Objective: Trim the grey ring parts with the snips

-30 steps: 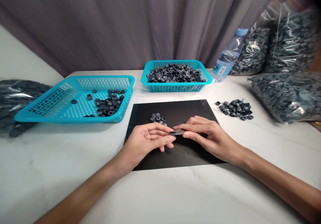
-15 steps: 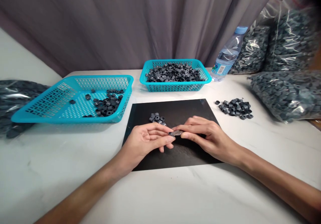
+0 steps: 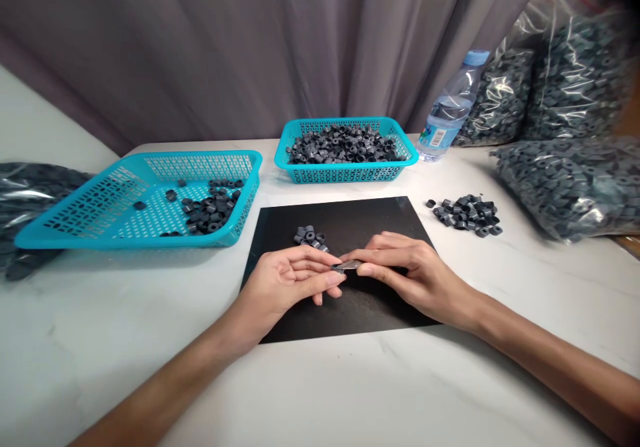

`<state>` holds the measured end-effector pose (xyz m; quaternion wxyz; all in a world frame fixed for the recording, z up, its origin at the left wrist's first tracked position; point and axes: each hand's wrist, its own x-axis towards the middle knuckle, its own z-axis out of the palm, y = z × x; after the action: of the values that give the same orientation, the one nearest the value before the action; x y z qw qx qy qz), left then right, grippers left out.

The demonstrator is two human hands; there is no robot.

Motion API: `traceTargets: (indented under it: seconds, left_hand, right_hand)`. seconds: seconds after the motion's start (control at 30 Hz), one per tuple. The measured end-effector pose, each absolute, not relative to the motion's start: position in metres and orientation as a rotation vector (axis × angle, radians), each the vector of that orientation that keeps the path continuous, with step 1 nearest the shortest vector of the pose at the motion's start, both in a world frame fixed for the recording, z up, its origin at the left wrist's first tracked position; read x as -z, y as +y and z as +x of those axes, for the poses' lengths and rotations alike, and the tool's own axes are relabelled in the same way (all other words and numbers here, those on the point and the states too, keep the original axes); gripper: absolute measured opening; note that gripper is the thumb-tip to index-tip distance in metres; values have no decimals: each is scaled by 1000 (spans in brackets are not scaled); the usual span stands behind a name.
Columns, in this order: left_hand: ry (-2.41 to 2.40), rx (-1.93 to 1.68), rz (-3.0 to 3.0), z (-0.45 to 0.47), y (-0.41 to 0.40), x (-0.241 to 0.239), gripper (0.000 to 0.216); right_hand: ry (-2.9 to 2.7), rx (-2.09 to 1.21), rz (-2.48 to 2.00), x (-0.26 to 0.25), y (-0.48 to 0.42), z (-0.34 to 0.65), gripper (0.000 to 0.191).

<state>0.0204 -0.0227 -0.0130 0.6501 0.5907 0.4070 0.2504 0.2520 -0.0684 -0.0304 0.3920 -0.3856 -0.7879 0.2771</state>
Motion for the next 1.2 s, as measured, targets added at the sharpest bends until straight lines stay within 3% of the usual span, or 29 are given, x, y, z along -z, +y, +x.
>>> traceTargets:
  seconds: [1.2]
  left_hand:
    - [929, -634, 1308, 27, -29, 10, 15]
  right_hand:
    - [-2034, -714, -1024, 30, -70, 254, 29]
